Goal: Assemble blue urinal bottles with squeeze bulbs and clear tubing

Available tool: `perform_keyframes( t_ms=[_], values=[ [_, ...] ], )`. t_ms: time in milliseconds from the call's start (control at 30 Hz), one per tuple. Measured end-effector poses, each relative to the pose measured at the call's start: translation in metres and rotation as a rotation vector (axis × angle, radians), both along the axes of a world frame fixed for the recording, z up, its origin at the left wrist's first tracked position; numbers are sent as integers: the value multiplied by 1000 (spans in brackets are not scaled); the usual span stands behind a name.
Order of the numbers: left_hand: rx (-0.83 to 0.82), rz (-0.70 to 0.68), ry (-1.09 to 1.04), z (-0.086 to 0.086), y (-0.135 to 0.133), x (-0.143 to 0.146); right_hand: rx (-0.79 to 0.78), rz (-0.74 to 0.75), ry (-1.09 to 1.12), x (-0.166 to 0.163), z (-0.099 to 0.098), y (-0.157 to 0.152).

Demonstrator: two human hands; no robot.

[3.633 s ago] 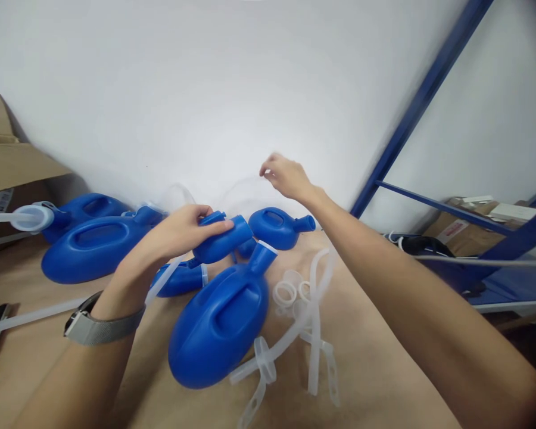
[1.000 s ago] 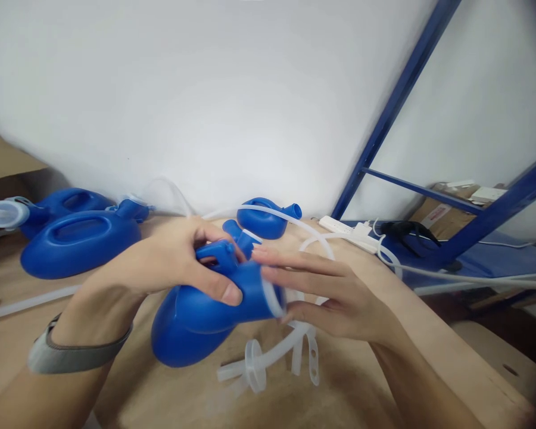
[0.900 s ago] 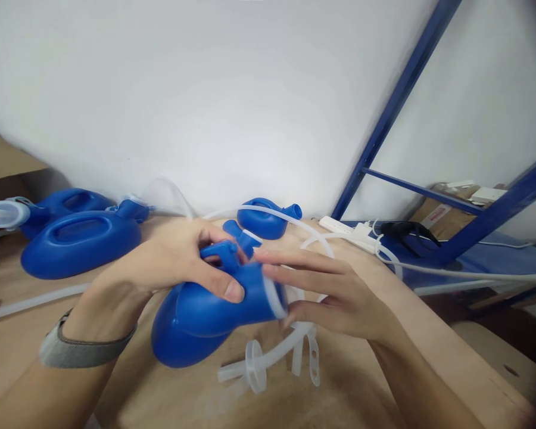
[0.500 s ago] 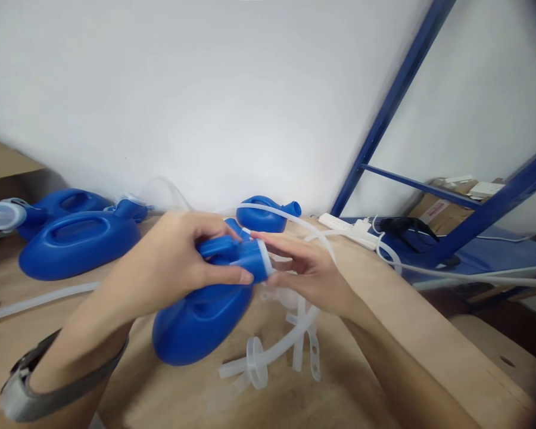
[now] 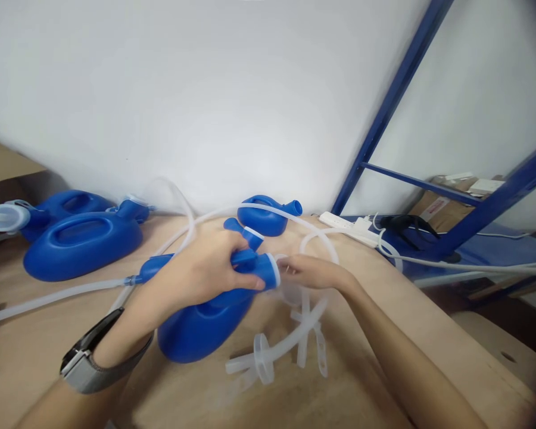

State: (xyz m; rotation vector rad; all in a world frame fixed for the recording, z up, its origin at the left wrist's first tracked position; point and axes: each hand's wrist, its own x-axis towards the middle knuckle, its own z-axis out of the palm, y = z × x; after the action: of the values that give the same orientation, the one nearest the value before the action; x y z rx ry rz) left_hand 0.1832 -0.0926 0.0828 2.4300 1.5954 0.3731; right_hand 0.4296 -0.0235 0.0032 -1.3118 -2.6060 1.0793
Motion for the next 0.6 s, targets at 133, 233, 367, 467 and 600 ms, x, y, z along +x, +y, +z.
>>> perform_keyframes(
  t_ms=[133,233,367,467,600],
  values=[
    [-30,-9,-8,-15,9,-5,84,145,-401,-6,0,-11],
    [-37,-2,12,-19,15,-9,122,147,-448,-11,0,-17],
    [-14,13,6,-10,15,-15,178,192,-393,-10,2,-16],
    [9,17,-59,-2,11,-22,205,248,-230,-3,8,-12],
    [-50,13,-145,8,5,-33,244,93,305,7,19,-9]
  ],
)
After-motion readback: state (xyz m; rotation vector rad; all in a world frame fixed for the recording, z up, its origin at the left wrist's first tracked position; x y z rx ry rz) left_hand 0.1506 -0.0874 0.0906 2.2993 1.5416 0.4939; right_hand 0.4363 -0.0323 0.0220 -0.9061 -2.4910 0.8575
